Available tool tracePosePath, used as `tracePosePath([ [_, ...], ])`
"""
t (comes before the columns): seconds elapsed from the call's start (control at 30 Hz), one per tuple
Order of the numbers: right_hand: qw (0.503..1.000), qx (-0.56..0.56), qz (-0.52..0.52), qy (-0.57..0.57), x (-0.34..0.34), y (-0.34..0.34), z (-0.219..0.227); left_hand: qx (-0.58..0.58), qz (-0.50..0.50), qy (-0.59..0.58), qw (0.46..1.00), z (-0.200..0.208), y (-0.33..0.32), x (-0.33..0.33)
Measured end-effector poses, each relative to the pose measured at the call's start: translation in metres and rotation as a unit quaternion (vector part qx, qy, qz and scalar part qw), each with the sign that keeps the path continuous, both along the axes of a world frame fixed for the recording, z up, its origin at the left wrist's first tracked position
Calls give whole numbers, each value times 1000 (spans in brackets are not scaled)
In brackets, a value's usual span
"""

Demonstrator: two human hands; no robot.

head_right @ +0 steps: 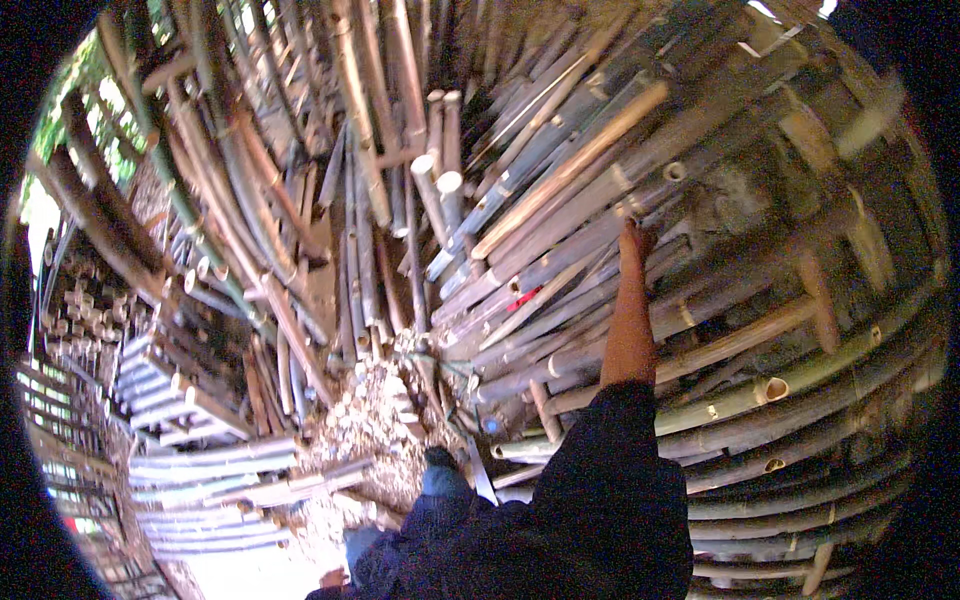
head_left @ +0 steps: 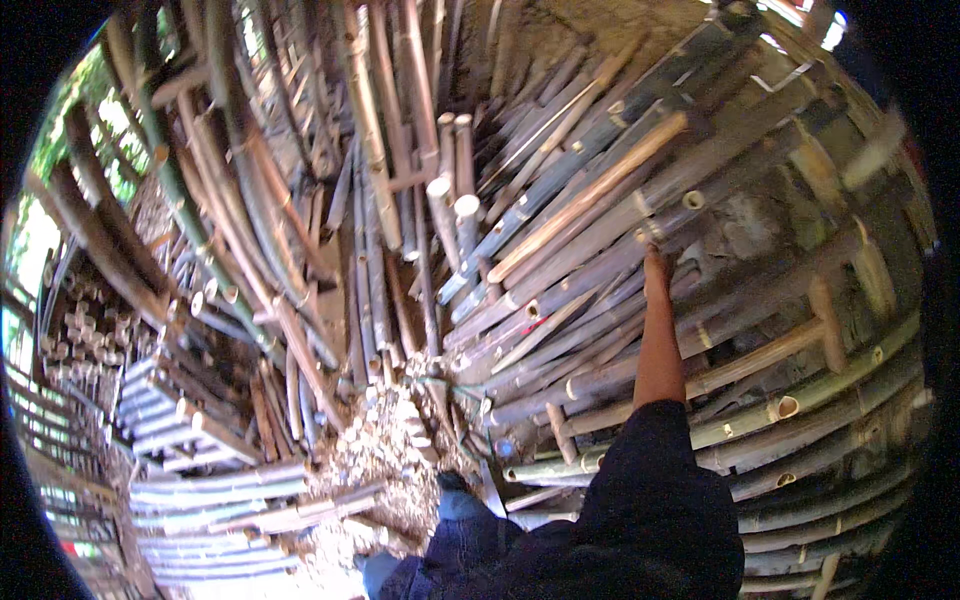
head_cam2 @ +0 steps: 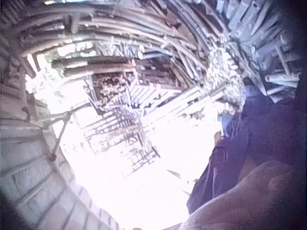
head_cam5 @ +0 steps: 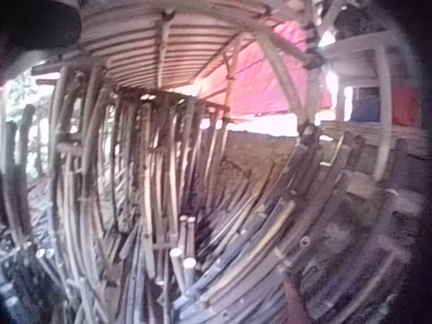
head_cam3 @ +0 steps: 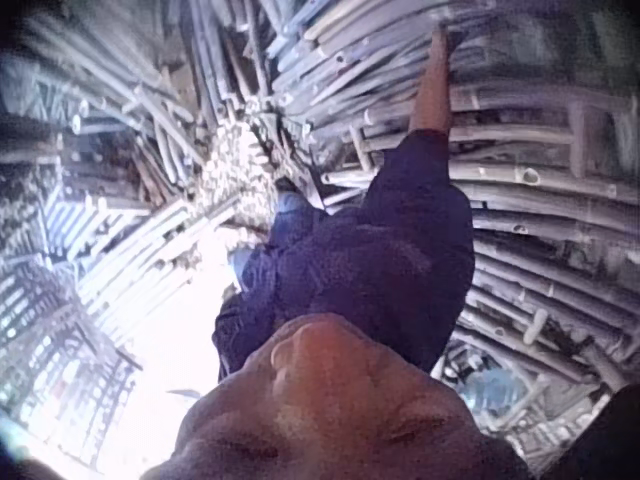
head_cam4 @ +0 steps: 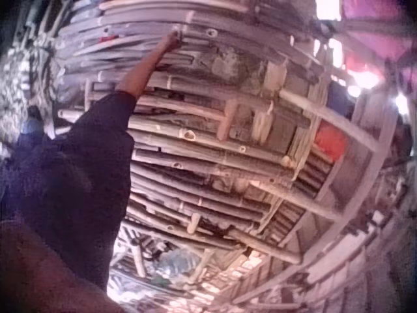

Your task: The person shaves a piece of bamboo with a knife, fits it into a hole in a larger bamboo pole, and secures the joint by striking it with a wooden mallet.

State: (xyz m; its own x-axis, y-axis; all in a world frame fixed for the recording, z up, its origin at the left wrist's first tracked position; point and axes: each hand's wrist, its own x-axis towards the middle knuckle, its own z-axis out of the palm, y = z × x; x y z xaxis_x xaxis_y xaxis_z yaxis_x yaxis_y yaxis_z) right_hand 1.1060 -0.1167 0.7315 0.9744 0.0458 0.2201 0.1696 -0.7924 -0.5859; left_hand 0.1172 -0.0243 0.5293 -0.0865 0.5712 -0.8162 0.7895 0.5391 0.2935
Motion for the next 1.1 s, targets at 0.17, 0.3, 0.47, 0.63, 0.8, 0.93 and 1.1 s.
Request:
tracePosePath([
  [0.17, 993, 67, 46, 85, -208, 23, -169, 67, 3, 9, 998, 11, -92, -121],
  [0.3, 783, 73, 234, 572, -432, 2, -257, 5, -47, 107, 993, 6, -101, -109],
  [0.47, 599, -249, 580, 493, -588, -28, -262, 36, -67, 71, 995, 2, -107, -119],
  [0.63, 608, -269, 623, 412, -624, -16, -236, 7, -18, 44, 999, 44, -116, -134],
  [0.8, 464, -353, 662, 471, -655, 26, -190, -100, -88, -90, 987, 77, -112, -189],
  [0.93, 545, -406, 648, 343, -736, 51, -205, -76, -184, -36, 979, 41, -90, -233],
  [1.1, 539, -441, 650, 304, -912, 164, -311, -57, 19, 154, 986, -70, -107, -246],
])
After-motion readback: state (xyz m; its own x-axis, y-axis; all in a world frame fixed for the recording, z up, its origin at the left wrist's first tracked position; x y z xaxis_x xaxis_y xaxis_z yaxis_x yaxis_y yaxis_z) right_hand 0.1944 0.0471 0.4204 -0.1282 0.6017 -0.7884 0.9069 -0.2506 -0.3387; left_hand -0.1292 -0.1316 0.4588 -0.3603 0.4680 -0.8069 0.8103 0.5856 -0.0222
